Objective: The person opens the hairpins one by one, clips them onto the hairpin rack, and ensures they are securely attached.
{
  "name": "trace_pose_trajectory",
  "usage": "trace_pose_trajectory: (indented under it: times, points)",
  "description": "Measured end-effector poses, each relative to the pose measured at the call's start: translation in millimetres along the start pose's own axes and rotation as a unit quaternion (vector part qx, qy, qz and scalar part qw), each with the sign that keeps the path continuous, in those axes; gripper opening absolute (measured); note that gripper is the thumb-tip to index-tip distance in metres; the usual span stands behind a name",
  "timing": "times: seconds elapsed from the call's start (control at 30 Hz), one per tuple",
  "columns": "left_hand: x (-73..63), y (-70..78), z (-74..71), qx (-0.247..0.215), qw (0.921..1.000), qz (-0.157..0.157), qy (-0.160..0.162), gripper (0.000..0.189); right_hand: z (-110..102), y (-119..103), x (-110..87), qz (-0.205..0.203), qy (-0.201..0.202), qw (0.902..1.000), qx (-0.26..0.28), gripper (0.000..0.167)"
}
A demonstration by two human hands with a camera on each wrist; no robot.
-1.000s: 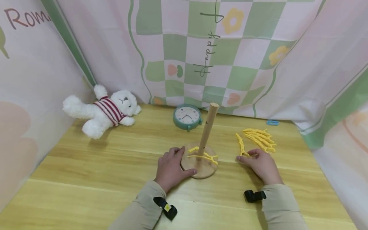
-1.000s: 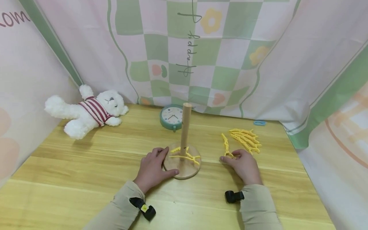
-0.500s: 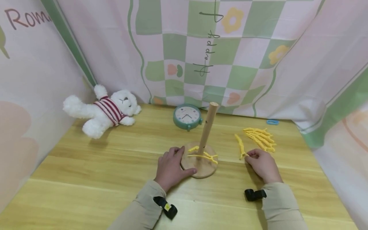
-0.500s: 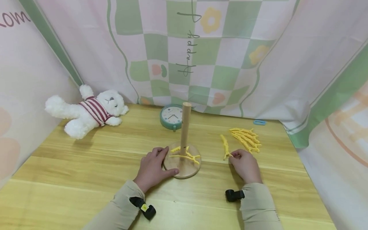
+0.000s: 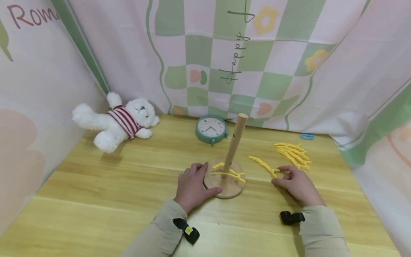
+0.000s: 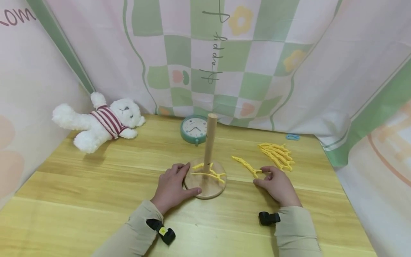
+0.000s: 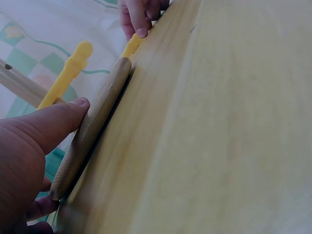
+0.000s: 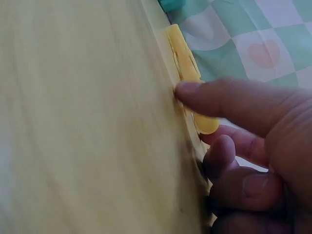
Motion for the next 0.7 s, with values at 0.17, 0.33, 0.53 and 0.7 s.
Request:
trace_pose_trajectory:
  times: [0.17,0.33,0.53,0.7]
  points:
    - [-0.6,0.5,-1.7,-0.008,1.0,0.001,0.003,0.096,2.8,1.2,2.5,0.0,0.035,0.9989,0.03,0.059]
    - [-1.6,0.9,-1.7,-0.014,0.9999,0.007,0.004,0.095,3.8,6.5,4.8,-0.019,0.112,0.9867,0.116,0.043]
    - [-1.2,1.1,-0.8,-0.013,0.9999,0.002,0.001,0.096,0.1,0.1,-0.3,-0.059,0.138,0.9753,0.162,0.035]
    - [-0.9,1.0,-0.5,-0.013,0.9999,0.002,0.001,0.097,-2.0,-13.5,-8.7,-0.087,0.121,0.9611,0.233,0.019]
Point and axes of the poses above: each hand's wrist, its own x-axis towards the middle knuckle, its own z-axis out of the palm, y = z × x, the point moved 2 cm from there along x, towards the middle knuckle, and after that the axes turned 8 degrees about -y, right-handed, at the moved point
